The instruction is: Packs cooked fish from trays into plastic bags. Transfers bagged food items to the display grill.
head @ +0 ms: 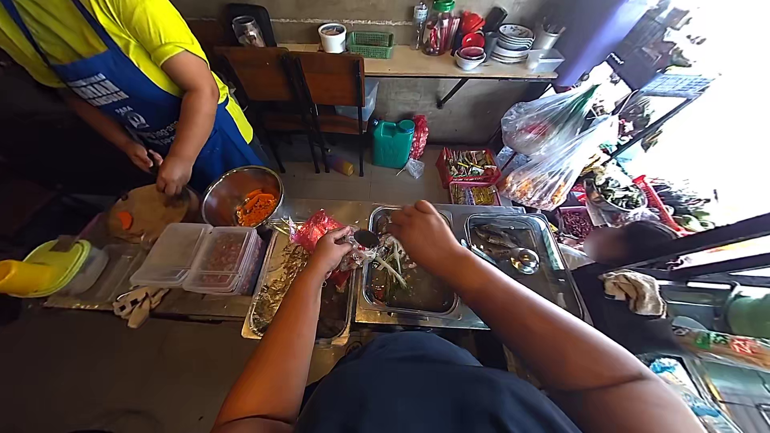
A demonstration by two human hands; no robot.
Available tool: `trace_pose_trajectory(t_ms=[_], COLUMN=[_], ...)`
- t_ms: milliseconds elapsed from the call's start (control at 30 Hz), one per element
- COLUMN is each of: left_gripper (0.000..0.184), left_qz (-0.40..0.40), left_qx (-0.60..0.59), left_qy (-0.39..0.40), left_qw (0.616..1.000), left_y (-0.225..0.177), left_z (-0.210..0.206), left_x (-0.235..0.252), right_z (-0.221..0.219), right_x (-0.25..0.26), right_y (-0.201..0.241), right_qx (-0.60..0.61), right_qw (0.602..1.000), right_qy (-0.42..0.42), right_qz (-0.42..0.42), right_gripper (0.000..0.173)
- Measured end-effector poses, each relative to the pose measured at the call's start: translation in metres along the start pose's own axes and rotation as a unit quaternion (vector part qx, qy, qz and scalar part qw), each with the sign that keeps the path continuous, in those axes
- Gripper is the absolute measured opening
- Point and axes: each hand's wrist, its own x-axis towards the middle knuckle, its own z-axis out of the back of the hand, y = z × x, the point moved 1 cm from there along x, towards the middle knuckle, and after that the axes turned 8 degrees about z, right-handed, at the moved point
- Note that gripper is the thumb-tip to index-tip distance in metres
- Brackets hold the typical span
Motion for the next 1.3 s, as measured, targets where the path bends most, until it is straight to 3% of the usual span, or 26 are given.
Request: trace_pose_trajectory(t_ms=[133, 233, 300, 433, 567, 900, 1133, 1300], left_gripper=[0.058, 0.056, 0.056, 0.057, 0.056, 0.057, 0.057, 0.057], left_qz=[-0.006, -0.01, -0.014, -0.015, -0.019, -0.033, -0.035, -0.032], left_qx=[-0.004, 0.011, 0.025, 0.037, 0.035, 0.027, 0.021, 0.031], left_qy=[0.007, 0.009, 0.009, 0.012, 0.008, 0.008, 0.006, 0.006], left_qw=[1.0, 1.0, 1.0, 0.999, 0.999, 0.999, 0.999, 0.999], left_y=[0.0, 0.001, 0.002, 0.003, 0.0, 0.003, 0.002, 0.002], left_z=[0.001, -0.002, -0.005, -0.009, -0.008, -0.006, -0.001, -0.005], left_x=[-0.002, -0.003, -0.003, -0.001, -0.004, -0.013, -0.018, -0.019], right_z=[-0.002, -0.029, -0.054, -0.101, -0.126, -0.147, -0.152, -0.144], right_x=[-0.058, -0.099, -0.115, -0.128, -0.13, -0.13, -0.156, -0.157], right_y=[-0.024, -0.033, -0.028, -0.005, 0.003, 0.018, -0.003, 0.0], right_qx=[0.1, 0.182, 0.2, 0.148, 0.18, 0.313, 0.349, 0.334], right_qw=[0.977, 0.935, 0.913, 0.922, 0.917, 0.868, 0.855, 0.852], right_qy=[-0.062, 0.017, 0.092, 0.12, 0.124, 0.161, 0.111, 0.143], right_qz=[-0.175, -0.304, -0.343, -0.336, -0.333, -0.35, -0.368, -0.376], right_gripper=[0.017, 0.023, 0.029, 0.029, 0.033, 0.033, 0.03, 0.03])
